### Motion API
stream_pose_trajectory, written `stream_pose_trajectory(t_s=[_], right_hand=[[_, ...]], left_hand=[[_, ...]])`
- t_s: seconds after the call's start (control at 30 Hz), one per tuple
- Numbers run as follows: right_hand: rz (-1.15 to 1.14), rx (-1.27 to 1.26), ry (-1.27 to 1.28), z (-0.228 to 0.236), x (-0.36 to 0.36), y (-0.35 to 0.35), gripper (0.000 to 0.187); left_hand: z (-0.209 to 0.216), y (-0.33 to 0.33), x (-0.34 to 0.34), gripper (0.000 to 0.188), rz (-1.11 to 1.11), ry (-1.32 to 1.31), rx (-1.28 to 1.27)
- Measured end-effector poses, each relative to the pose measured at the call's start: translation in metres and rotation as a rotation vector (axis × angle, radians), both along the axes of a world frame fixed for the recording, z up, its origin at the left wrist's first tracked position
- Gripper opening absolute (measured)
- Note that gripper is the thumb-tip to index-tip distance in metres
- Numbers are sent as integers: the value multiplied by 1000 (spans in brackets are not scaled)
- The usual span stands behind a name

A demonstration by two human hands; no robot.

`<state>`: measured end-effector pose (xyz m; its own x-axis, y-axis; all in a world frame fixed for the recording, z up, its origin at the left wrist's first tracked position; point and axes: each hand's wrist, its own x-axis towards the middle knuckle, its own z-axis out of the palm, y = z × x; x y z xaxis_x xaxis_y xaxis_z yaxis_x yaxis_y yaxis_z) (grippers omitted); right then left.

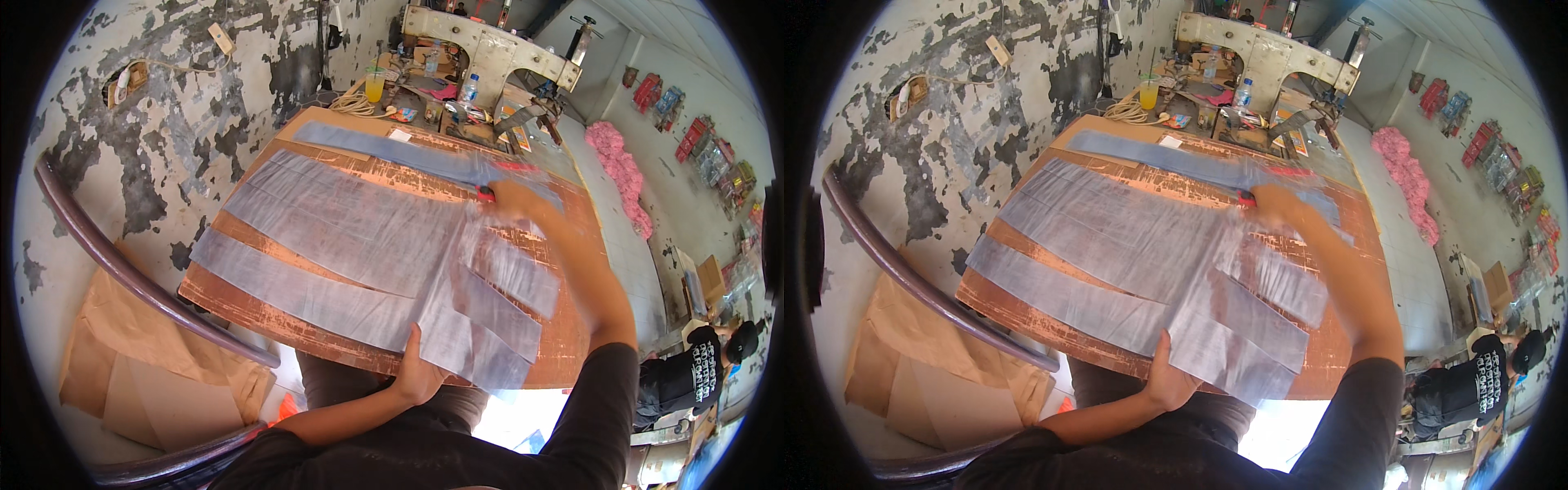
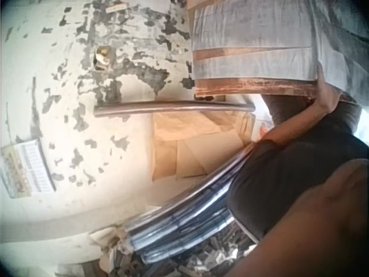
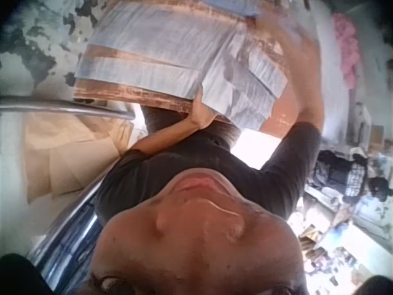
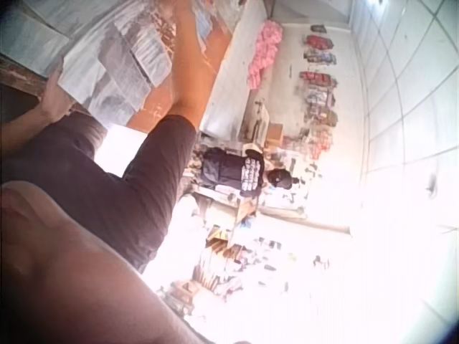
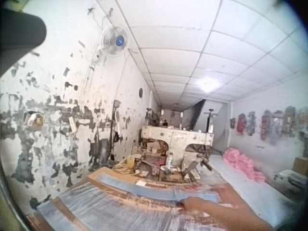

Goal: The person uses a utility knife and a ruler to cut strips from a large sheet of material on a wooden table.

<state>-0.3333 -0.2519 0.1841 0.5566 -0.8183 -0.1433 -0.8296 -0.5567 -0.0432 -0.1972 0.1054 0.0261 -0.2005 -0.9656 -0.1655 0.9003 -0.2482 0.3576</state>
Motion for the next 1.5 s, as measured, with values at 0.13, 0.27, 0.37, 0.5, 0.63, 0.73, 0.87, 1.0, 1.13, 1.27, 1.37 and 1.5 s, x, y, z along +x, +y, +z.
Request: stream_pose_trajectory(t_s=[0.13,0.27,0.37,0.5,0.63,0.73,0.87,1.0,1.13,1.27,1.37,1.5], right_hand=[[-37,-142,-74,-63,-47,-4,50],[-33,-207,-224,-101,-78,-7,44],[45,-250,-392,-103,-82,46,37],[-61,-75,-356,-90,-114,141,38],[-178,80,-392,-96,-161,255,43],[-179,92,-475,-107,-181,323,46],[-348,72,-558,-139,-182,362,48],[-332,-60,-624,-145,-174,360,50],[-433,-33,-623,-146,-170,364,49],[-438,-120,-635,-149,-168,368,48],[-434,-150,-664,-152,-167,369,47],[-472,-127,-709,-157,-154,366,48]], left_hand=[[-2,-6,-24,94,-221,143,9],[2,-10,-33,98,-298,145,135],[-23,0,-3,102,-593,73,245],[2,40,46,83,-804,-186,40],[22,53,130,44,-406,-594,-550],[21,49,181,32,130,-1430,-260],[5,25,252,66,352,-2291,-131],[-16,10,307,92,23,-2493,-129],[-12,-11,322,102,-67,-2341,-125],[-23,-27,333,101,-20,-2343,-216],[-27,-40,338,99,6,-2316,-238],[-22,-42,355,98,24,-2253,-231]])
